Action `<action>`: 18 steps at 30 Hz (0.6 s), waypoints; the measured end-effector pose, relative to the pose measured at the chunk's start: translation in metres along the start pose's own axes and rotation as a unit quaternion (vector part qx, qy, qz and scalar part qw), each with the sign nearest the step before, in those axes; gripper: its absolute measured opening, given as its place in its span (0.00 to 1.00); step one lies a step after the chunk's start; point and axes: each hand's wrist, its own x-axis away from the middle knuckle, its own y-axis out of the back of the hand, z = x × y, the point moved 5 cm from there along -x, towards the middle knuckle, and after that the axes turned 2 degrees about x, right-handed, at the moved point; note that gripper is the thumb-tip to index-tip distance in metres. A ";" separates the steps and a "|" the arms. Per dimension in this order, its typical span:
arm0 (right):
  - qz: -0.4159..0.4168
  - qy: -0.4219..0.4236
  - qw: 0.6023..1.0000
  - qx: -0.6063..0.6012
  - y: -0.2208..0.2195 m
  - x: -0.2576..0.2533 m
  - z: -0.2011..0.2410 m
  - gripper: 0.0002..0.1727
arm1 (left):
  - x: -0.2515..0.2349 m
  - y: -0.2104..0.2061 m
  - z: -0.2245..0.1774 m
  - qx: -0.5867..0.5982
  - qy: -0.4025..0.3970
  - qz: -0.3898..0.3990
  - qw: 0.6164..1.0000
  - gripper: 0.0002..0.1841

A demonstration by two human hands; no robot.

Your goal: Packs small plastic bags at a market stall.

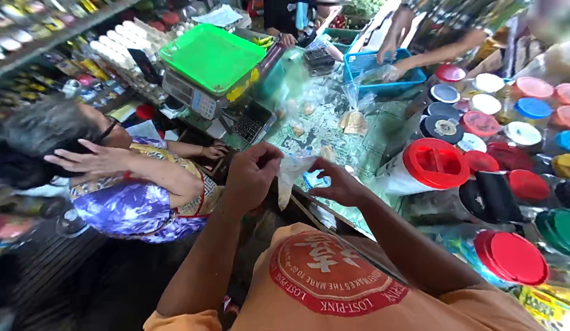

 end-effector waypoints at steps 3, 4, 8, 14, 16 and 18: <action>0.121 -0.002 0.988 0.092 -0.039 -0.031 -0.019 0.46 | -0.011 0.003 -0.024 0.017 -0.020 0.008 1.000 0.06; 0.164 0.010 0.983 0.076 -0.051 -0.042 -0.019 0.41 | -0.016 0.006 -0.030 0.021 -0.019 0.007 1.000 0.06; 0.239 0.022 0.971 0.019 -0.071 -0.071 0.007 0.20 | -0.031 0.034 -0.034 0.075 -0.028 -0.071 0.994 0.06; 0.195 -0.101 0.974 -0.050 -0.071 -0.077 0.002 0.20 | 0.007 0.070 0.022 0.151 0.024 -0.243 0.958 0.16; 0.176 -0.192 0.951 -0.167 -0.077 -0.069 -0.011 0.21 | 0.038 0.059 0.052 0.104 0.080 -0.249 0.960 0.18; 0.152 -0.246 0.915 -0.282 -0.083 -0.060 -0.020 0.24 | 0.069 0.041 0.092 0.081 0.144 -0.243 0.956 0.17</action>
